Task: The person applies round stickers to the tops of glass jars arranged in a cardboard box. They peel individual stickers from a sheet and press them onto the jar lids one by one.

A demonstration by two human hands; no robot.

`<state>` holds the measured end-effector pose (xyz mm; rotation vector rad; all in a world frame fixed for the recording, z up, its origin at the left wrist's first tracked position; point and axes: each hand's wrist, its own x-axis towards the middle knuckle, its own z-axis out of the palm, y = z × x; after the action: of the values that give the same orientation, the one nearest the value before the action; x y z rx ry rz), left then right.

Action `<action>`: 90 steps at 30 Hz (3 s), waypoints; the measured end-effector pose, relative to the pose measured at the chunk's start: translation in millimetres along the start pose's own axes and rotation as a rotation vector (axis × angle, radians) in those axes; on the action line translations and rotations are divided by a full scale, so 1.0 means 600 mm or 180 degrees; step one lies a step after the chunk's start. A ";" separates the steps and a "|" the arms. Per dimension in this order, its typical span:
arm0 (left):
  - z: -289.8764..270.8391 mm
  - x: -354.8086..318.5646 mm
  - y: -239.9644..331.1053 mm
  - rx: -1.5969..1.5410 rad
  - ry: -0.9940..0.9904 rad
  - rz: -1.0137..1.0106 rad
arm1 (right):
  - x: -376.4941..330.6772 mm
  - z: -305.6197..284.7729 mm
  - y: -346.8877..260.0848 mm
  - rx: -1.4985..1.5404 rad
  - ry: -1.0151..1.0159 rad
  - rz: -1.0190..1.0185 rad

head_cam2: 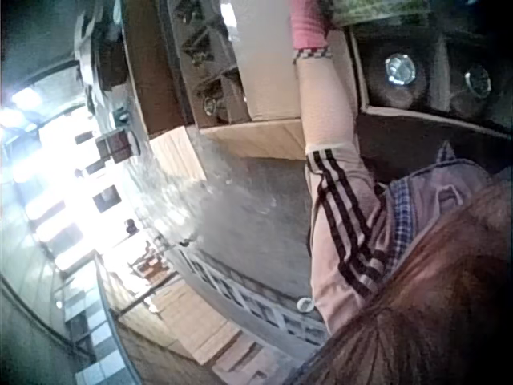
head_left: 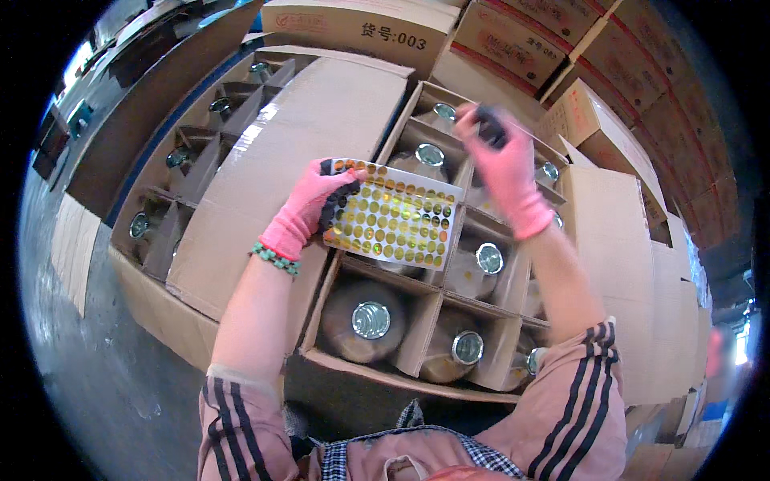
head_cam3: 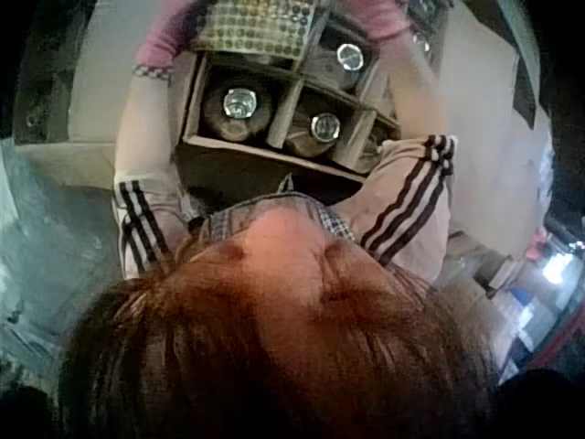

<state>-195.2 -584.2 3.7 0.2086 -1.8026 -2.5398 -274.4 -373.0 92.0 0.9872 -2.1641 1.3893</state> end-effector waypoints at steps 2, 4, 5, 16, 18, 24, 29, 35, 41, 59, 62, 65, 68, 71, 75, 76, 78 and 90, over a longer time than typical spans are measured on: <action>0.006 0.009 0.001 0.0012 -0.0095 -0.0028 | 0.054 -0.075 0.084 -0.0332 0.0223 0.0217; 0.016 0.005 0.006 -0.0048 -0.0021 -0.0043 | 0.090 -0.134 0.196 -0.1335 -0.0132 0.0705; 0.020 0.010 0.005 0.0019 -0.0037 -0.0037 | 0.089 -0.149 0.243 -0.2201 -0.0193 0.0659; 0.028 0.005 0.012 0.0081 0.0254 -0.0121 | 0.075 -0.104 0.362 -0.3903 -0.2359 0.1092; 0.022 0.004 0.009 0.0129 0.0198 -0.0148 | 0.079 -0.092 0.358 -0.4085 -0.2593 0.0971; 0.022 -0.005 0.020 0.0201 0.0213 -0.0119 | 0.074 -0.079 0.341 -0.4357 -0.2230 0.0410; 0.029 0.015 0.008 0.0089 -0.0007 -0.0046 | 0.066 -0.084 0.333 -0.3564 -0.0470 -0.0056; 0.009 0.005 0.004 0.0032 -0.0035 -0.0221 | 0.035 0.028 0.036 -0.0246 -0.0997 0.0123; 0.011 0.012 0.004 0.0067 -0.0179 0.0023 | -0.003 0.071 -0.018 -0.1055 -0.1977 0.0339; 0.008 0.013 0.003 -0.0188 -0.0293 0.0055 | -0.057 0.085 0.014 -0.1653 -0.0888 -0.1589; 0.012 0.009 0.005 -0.0237 -0.0265 0.0033 | -0.056 0.089 0.024 -0.1633 -0.0842 -0.1463; 0.012 0.010 0.004 -0.0135 -0.0114 0.0021 | -0.052 0.093 0.020 -0.1507 -0.0827 -0.1345; 0.010 0.011 0.005 -0.0191 -0.0168 0.0021 | -0.049 0.093 0.033 -0.1349 -0.0828 -0.1293; 0.013 0.007 0.010 -0.0129 -0.0181 -0.0096 | -0.045 0.086 0.026 -0.1138 -0.0907 -0.1144; 0.011 0.012 0.003 -0.0226 -0.0170 -0.0039 | -0.045 0.088 0.028 -0.1083 -0.0870 -0.1252; 0.012 0.012 0.003 -0.0235 -0.0164 -0.0035 | -0.045 0.088 0.032 -0.1054 -0.0846 -0.1291; 0.013 0.012 0.006 -0.0178 -0.0143 -0.0034 | -0.043 0.088 0.037 -0.1010 -0.0841 -0.1235; 0.023 0.013 0.013 0.0055 -0.0106 -0.0054 | 0.111 0.013 0.217 0.0354 -0.0375 0.1183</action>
<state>-205.0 -574.6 15.0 0.1838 -1.8427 -2.5550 -414.8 -369.5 49.9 0.7441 -2.4749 1.6692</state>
